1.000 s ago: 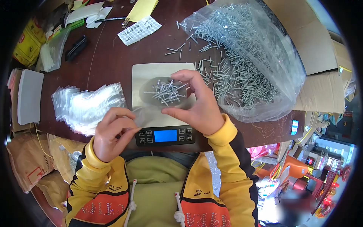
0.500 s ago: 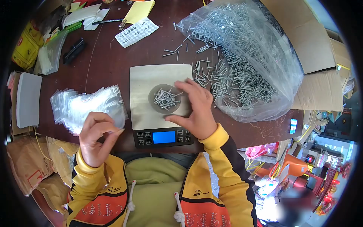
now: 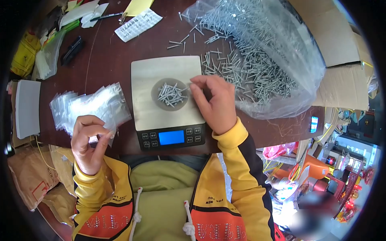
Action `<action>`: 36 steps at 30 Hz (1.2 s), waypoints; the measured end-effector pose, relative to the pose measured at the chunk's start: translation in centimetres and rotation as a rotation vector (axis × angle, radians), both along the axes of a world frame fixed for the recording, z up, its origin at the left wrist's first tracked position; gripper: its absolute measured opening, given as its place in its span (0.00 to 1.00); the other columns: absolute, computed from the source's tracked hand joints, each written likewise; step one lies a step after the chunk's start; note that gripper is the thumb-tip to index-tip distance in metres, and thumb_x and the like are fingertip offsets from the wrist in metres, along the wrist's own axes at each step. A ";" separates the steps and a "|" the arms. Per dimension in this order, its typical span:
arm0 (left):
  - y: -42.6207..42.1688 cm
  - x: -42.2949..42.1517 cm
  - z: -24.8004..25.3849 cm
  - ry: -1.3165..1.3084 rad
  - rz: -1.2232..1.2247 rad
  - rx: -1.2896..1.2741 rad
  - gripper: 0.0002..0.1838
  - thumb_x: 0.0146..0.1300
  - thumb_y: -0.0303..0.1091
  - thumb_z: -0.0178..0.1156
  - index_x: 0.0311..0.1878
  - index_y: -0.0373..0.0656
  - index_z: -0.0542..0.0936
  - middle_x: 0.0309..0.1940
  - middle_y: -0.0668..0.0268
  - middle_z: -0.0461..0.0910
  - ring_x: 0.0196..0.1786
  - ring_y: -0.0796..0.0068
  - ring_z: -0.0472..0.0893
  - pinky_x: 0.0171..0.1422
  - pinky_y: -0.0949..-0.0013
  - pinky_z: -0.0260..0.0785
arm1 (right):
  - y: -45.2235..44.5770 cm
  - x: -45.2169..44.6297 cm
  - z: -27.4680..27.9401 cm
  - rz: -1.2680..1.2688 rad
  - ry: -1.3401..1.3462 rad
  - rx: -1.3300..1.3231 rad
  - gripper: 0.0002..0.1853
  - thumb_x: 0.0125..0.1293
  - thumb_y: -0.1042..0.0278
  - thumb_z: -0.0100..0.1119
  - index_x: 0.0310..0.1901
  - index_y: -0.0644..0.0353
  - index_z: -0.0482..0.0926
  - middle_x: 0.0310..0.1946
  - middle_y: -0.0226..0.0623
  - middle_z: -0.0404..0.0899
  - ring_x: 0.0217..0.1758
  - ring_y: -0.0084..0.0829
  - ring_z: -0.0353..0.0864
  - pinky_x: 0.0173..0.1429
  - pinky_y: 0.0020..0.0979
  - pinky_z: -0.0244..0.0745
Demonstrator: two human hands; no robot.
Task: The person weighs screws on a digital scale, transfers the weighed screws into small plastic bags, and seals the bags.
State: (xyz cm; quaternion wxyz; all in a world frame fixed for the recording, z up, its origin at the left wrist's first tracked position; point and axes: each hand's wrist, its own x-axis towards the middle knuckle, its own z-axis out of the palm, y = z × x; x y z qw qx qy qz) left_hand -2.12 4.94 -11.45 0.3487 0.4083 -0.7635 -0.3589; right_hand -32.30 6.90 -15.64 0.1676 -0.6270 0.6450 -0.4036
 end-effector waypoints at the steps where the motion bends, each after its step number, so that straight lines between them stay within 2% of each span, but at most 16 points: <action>1: 0.0 0.0 0.0 -0.010 0.005 -0.001 0.09 0.52 0.17 0.66 0.35 0.39 0.80 0.39 0.60 0.75 0.35 0.76 0.73 0.40 0.75 0.67 | -0.2 0.0 -0.1 -0.005 -0.034 -0.017 0.05 0.61 0.71 0.63 0.39 0.60 0.82 0.30 0.36 0.82 0.34 0.35 0.82 0.41 0.33 0.69; 11: -0.1 -0.2 -0.4 -0.026 0.022 0.010 0.08 0.53 0.18 0.66 0.34 0.39 0.80 0.39 0.61 0.74 0.37 0.75 0.73 0.41 0.75 0.67 | 0.1 -0.5 -0.5 -0.018 0.053 0.018 0.05 0.64 0.67 0.62 0.39 0.57 0.82 0.30 0.31 0.81 0.32 0.30 0.80 0.46 0.31 0.62; 14: 0.0 -0.2 -0.5 -0.024 0.021 0.013 0.08 0.53 0.18 0.66 0.35 0.40 0.81 0.39 0.61 0.75 0.37 0.75 0.73 0.41 0.75 0.67 | 0.1 -0.3 -0.5 -0.005 0.067 0.010 0.04 0.64 0.68 0.62 0.37 0.58 0.82 0.30 0.31 0.81 0.31 0.30 0.80 0.44 0.31 0.64; 17: 0.0 -0.2 -0.6 -0.029 0.018 -0.006 0.08 0.53 0.18 0.66 0.35 0.40 0.80 0.39 0.61 0.75 0.37 0.75 0.73 0.41 0.75 0.67 | 0.0 -0.3 -0.4 0.044 0.078 -0.004 0.05 0.65 0.72 0.61 0.39 0.63 0.82 0.30 0.36 0.81 0.33 0.29 0.79 0.41 0.29 0.71; 23: 0.1 -0.3 -0.6 -0.028 0.015 -0.002 0.08 0.53 0.17 0.66 0.35 0.40 0.80 0.39 0.61 0.75 0.37 0.75 0.73 0.41 0.75 0.67 | 0.2 0.2 0.1 0.034 0.053 0.063 0.03 0.63 0.73 0.63 0.35 0.62 0.81 0.27 0.34 0.80 0.32 0.29 0.77 0.41 0.29 0.69; 26: 0.1 -0.3 -0.6 -0.021 0.013 0.003 0.08 0.52 0.17 0.66 0.35 0.40 0.80 0.39 0.61 0.75 0.36 0.75 0.73 0.40 0.74 0.67 | 0.3 0.4 0.6 0.033 0.163 0.025 0.01 0.61 0.74 0.64 0.34 0.60 0.81 0.28 0.34 0.80 0.33 0.31 0.77 0.43 0.30 0.69; 29: 0.1 -0.3 -0.7 -0.021 0.017 -0.002 0.09 0.52 0.17 0.66 0.35 0.40 0.80 0.39 0.61 0.75 0.36 0.75 0.73 0.39 0.74 0.67 | 0.2 0.4 1.1 0.044 0.322 -0.180 0.03 0.58 0.74 0.65 0.33 0.55 0.80 0.29 0.30 0.79 0.34 0.32 0.78 0.48 0.34 0.63; 32: 0.1 -0.3 -0.7 -0.021 0.021 -0.004 0.09 0.52 0.17 0.66 0.34 0.40 0.80 0.38 0.61 0.75 0.36 0.75 0.73 0.39 0.75 0.67 | 0.1 -0.7 2.1 0.036 0.422 -0.304 0.05 0.56 0.74 0.65 0.35 0.55 0.81 0.31 0.31 0.79 0.35 0.34 0.78 0.48 0.33 0.65; 36: -0.3 0.1 -0.7 -0.021 -0.029 -0.042 0.09 0.54 0.15 0.66 0.37 0.37 0.81 0.40 0.60 0.75 0.34 0.78 0.77 0.34 0.78 0.72 | 0.0 -4.6 2.4 -0.181 0.386 -0.230 0.08 0.58 0.75 0.65 0.40 0.59 0.81 0.35 0.35 0.80 0.39 0.36 0.79 0.49 0.34 0.69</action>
